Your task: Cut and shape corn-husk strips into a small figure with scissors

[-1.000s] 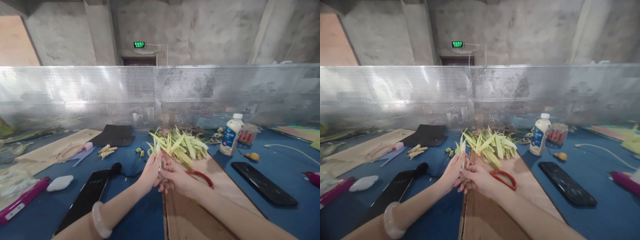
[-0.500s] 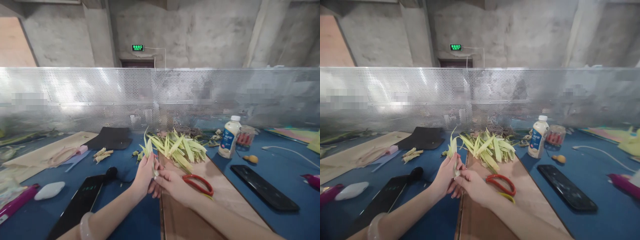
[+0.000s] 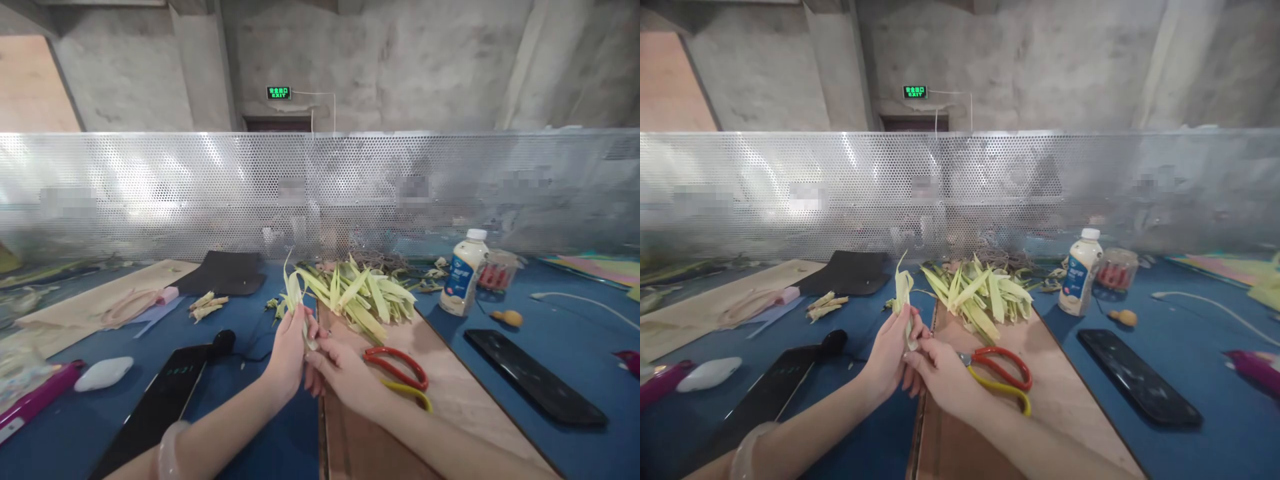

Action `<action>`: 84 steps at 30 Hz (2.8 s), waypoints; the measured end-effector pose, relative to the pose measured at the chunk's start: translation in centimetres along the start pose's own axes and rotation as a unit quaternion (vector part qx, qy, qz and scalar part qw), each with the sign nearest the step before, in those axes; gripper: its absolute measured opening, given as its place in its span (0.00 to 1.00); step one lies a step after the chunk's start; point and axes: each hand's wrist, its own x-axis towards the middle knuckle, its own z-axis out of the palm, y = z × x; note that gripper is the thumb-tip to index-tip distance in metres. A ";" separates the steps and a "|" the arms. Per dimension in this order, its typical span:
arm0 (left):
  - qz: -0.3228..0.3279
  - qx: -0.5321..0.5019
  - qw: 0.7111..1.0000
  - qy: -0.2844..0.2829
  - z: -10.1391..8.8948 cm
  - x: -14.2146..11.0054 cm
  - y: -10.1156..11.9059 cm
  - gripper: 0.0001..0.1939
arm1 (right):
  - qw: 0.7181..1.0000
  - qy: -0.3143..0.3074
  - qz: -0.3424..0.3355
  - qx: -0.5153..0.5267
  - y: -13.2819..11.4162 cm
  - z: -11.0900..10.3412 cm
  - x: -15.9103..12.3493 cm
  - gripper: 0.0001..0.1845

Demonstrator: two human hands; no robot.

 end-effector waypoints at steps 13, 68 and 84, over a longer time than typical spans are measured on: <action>0.025 0.082 0.996 -0.021 -0.4 0.7 0.1 0.15 | 0.989 0.000 0.068 0.129 -0.4 0.0 0.3 0.30; -0.143 -0.054 0.987 0.039 -3.1 4.8 4.9 0.08 | 0.987 -0.021 0.142 -0.070 -1.4 1.3 -0.9 0.14; -0.164 -0.016 0.984 0.061 -1.0 2.6 3.6 0.10 | 0.975 -0.022 0.191 0.112 -2.0 2.4 -1.1 0.16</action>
